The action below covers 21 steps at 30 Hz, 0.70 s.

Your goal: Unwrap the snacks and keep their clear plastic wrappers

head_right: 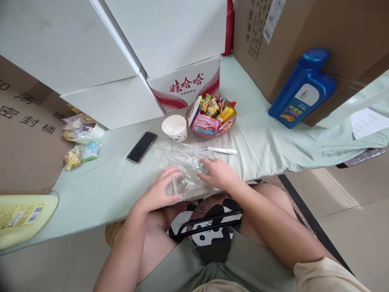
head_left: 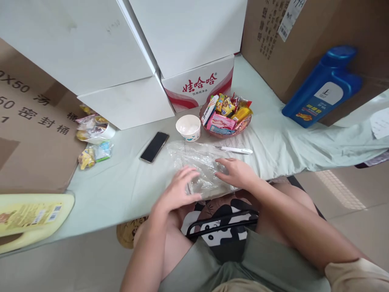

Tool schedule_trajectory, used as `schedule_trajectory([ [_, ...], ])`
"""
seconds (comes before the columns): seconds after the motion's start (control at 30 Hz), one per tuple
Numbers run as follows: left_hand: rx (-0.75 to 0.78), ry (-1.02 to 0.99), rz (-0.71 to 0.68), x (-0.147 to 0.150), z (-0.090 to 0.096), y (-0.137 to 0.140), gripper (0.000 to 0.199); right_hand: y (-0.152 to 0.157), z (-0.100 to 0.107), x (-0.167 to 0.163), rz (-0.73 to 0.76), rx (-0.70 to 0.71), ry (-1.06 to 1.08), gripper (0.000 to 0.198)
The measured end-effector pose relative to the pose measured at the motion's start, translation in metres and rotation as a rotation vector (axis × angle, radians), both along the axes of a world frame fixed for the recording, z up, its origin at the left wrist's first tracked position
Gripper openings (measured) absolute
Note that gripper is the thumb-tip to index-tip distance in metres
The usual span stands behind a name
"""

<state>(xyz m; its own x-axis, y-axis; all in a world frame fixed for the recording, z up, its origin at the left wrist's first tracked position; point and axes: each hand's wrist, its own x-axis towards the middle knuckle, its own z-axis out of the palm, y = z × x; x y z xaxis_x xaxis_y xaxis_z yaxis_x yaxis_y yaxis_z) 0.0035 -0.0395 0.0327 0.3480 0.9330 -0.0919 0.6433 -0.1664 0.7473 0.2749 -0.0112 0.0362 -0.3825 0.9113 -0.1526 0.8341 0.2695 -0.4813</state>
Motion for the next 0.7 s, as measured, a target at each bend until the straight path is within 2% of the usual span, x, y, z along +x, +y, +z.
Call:
schedule_trajectory([
  [0.07, -0.052, 0.150, -0.112, 0.008, -0.001, -0.015, 0.054, 0.000, 0.002, 0.000, -0.070, -0.032, 0.016, 0.053],
  [0.17, -0.003, 0.191, -0.129, 0.009, -0.003, -0.020, 0.019, 0.004, 0.000, 0.003, -0.168, -0.054, 0.091, 0.063],
  [0.2, 0.013, 0.163, -0.121, 0.007, -0.003, -0.019, 0.017, 0.005, -0.001, 0.005, -0.200, -0.055, 0.109, 0.067],
  [0.27, 0.044, 0.083, -0.053, 0.000, -0.002, -0.014, 0.026, 0.008, -0.003, 0.010, -0.260, -0.038, 0.119, 0.066],
  [0.33, 0.091, 0.003, 0.044, -0.007, -0.002, -0.008, 0.026, 0.009, -0.004, 0.015, -0.288, 0.025, 0.146, 0.050],
  [0.37, 0.121, -0.033, 0.087, -0.010, -0.002, -0.006, 0.025, 0.008, -0.004, 0.017, -0.256, 0.073, 0.193, 0.041],
  [0.43, 0.171, -0.087, 0.163, -0.015, -0.005, -0.002, 0.024, 0.003, -0.003, 0.017, -0.056, 0.167, 0.339, 0.037],
  [0.47, 0.176, -0.102, 0.204, -0.017, -0.008, 0.000, 0.024, -0.001, -0.004, 0.016, 0.088, 0.208, 0.402, 0.043],
  [0.53, 0.150, -0.121, 0.298, -0.021, -0.012, 0.003, 0.025, -0.009, -0.007, 0.008, 0.346, 0.266, 0.444, 0.070],
  [0.57, 0.128, -0.127, 0.347, -0.022, -0.013, 0.004, 0.026, -0.013, -0.010, 0.004, 0.421, 0.290, 0.426, 0.084],
  [0.6, 0.107, -0.133, 0.395, -0.023, -0.014, 0.005, 0.027, -0.016, -0.012, -0.001, 0.457, 0.310, 0.398, 0.089],
  [0.63, 0.093, -0.140, 0.438, -0.024, -0.014, 0.006, 0.028, -0.018, -0.016, -0.006, 0.460, 0.323, 0.378, 0.082],
  [0.7, 0.089, -0.165, 0.482, -0.026, -0.013, 0.006, 0.030, -0.020, -0.020, -0.013, 0.397, 0.314, 0.388, 0.046],
])
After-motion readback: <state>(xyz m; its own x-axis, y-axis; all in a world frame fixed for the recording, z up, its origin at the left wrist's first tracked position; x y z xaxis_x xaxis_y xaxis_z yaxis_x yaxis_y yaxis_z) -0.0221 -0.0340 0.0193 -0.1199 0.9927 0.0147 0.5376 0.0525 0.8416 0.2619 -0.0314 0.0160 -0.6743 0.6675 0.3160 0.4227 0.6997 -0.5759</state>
